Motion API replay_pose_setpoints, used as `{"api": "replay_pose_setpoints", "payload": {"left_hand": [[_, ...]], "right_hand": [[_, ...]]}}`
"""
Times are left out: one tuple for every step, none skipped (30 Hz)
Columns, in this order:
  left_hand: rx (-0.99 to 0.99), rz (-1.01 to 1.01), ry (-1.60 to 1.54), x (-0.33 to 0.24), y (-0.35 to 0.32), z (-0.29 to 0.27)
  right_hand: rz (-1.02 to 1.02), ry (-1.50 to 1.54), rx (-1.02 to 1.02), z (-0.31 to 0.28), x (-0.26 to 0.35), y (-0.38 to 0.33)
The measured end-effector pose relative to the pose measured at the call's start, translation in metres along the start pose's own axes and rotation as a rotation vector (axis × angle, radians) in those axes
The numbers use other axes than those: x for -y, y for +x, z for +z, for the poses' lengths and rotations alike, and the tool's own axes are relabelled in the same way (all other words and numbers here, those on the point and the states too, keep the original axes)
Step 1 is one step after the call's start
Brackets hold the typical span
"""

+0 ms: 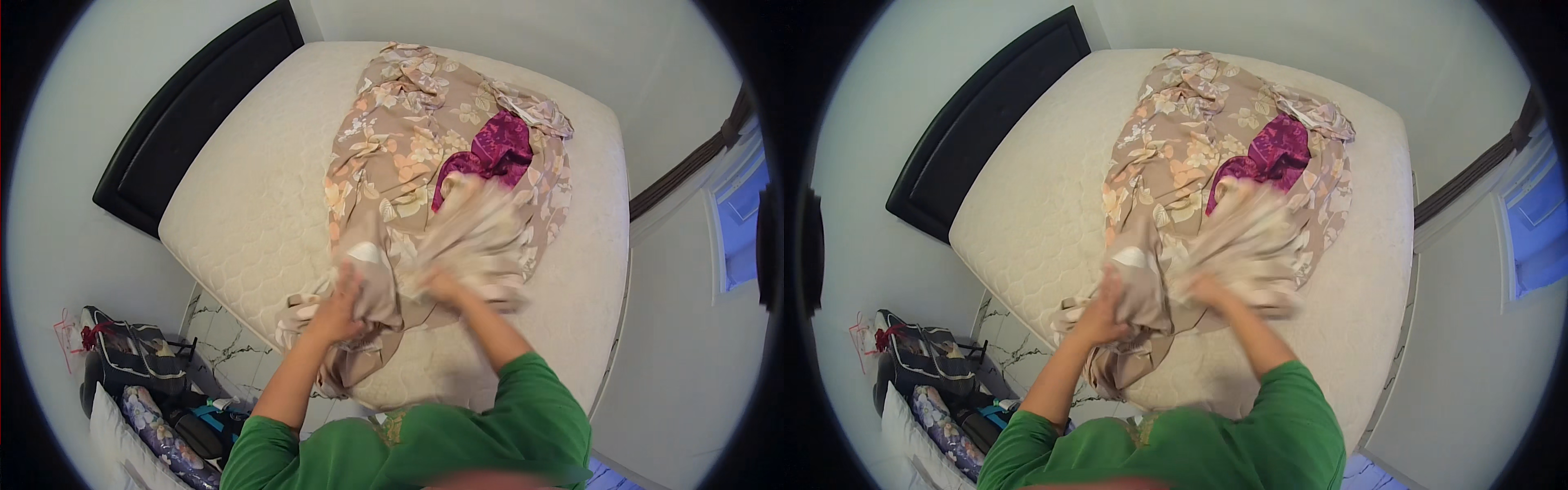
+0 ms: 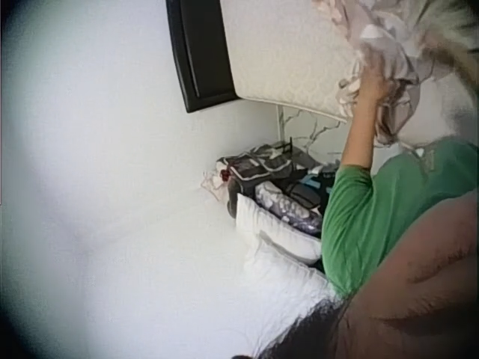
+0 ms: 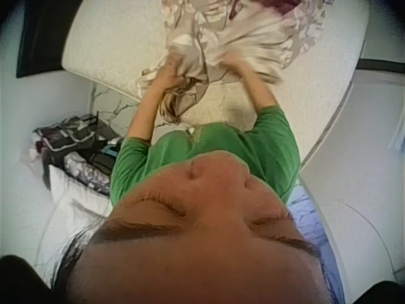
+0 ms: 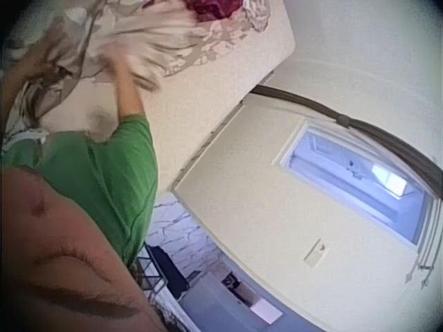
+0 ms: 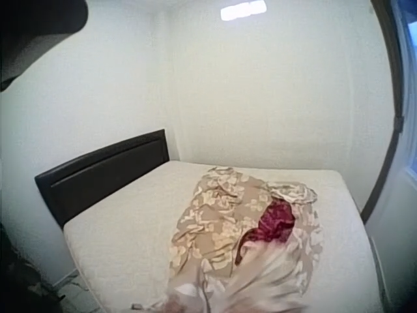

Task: Cleaning a mattress using a stick broom and removing bedding.

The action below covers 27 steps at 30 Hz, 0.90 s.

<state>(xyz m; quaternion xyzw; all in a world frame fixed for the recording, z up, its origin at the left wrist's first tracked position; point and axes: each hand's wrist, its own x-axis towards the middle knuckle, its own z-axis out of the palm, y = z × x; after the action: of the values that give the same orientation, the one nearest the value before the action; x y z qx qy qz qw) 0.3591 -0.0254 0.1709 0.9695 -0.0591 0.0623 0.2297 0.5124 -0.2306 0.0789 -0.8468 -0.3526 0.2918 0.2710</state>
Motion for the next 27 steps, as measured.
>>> {"api": "replay_pose_setpoints", "payload": {"left_hand": [[0.315,-0.013,0.086,-0.019,0.030,0.011],[0.611,-0.148,0.171,-0.010,0.019,0.015],[0.594,0.030,0.088,0.003,0.015,0.033],[0.574,0.196,0.000,0.022,0.003,0.052],[0.578,0.203,-0.002,0.027,0.000,0.055],[0.530,0.119,0.004,0.029,0.005,0.053],[0.486,0.038,0.006,0.028,0.007,0.049],[0.487,0.045,0.009,0.030,0.006,0.040],[0.359,-0.085,-0.020,0.037,0.001,0.031],[0.225,-0.228,-0.045,0.047,-0.008,0.024],[0.188,-0.310,-0.034,0.058,-0.018,0.018],[0.153,-0.401,-0.027,0.069,-0.028,0.014],[0.143,-0.406,-0.026,0.074,-0.029,0.007],[0.099,-0.590,-0.208,0.073,-0.026,-0.001],[0.052,-0.785,-0.388,0.074,-0.026,-0.007],[0.048,-0.806,-0.385,0.075,-0.031,-0.009],[0.076,-0.757,-0.291,0.075,-0.030,-0.012],[0.107,-0.706,-0.198,0.076,-0.029,-0.016],[0.105,-0.672,-0.201,0.071,-0.026,-0.016],[0.095,-0.644,-0.204,0.064,-0.017,-0.016],[0.131,-0.668,-0.167,0.051,-0.002,-0.022],[0.160,-0.701,-0.125,0.037,0.011,-0.030],[0.153,-0.718,-0.133,0.030,0.020,-0.030],[0.169,-0.649,-0.155,0.027,0.026,-0.030],[0.177,-0.590,-0.170,0.026,0.024,-0.033],[0.166,-0.610,-0.171,0.034,0.017,-0.030],[0.150,-0.420,-0.275,0.048,0.005,-0.021]], "right_hand": [[-0.517,0.034,0.245,0.060,-0.044,0.034],[-0.479,0.150,0.620,-0.001,0.081,-0.006],[-0.482,0.147,0.609,-0.020,0.079,0.003],[-0.517,0.160,0.568,-0.034,0.073,0.014],[-0.538,0.177,0.520,-0.048,0.062,0.027],[-0.299,0.058,0.109,-0.051,0.025,0.066],[0.011,-0.022,-0.224,-0.070,-0.033,0.106],[-0.028,-0.466,-0.921,-0.077,-0.094,0.122],[0.163,0.007,-0.941,-0.103,-0.119,0.122],[0.408,-0.563,-0.837,-0.124,-0.111,0.105],[0.366,-0.545,-0.898,-0.136,-0.142,0.100],[0.441,-0.461,-0.800,-0.144,-0.153,0.095],[0.519,-0.384,-0.701,-0.155,-0.164,0.089],[0.670,-0.341,-0.600,-0.163,-0.199,0.089],[0.807,-0.294,-0.487,-0.162,-0.221,0.099],[0.794,-0.295,-0.470,-0.153,-0.214,0.110],[0.738,-0.365,-0.502,-0.143,-0.195,0.119],[0.681,-0.433,-0.534,-0.130,-0.175,0.129],[0.516,-0.468,-0.543,-0.113,-0.139,0.137],[0.356,-0.540,-0.576,-0.096,-0.079,0.135],[0.040,-0.505,-0.594,-0.085,-0.032,0.120],[-0.205,-0.340,-0.595,-0.071,0.011,0.106],[-0.404,-0.256,-0.514,-0.060,0.051,0.087],[-0.519,-0.254,-0.482,-0.041,0.080,0.071],[-0.696,-0.106,-0.377,-0.030,0.108,0.053],[-0.891,0.087,-0.346,-0.023,0.134,0.032],[-0.981,0.240,-0.140,-0.020,0.160,0.014]]}}
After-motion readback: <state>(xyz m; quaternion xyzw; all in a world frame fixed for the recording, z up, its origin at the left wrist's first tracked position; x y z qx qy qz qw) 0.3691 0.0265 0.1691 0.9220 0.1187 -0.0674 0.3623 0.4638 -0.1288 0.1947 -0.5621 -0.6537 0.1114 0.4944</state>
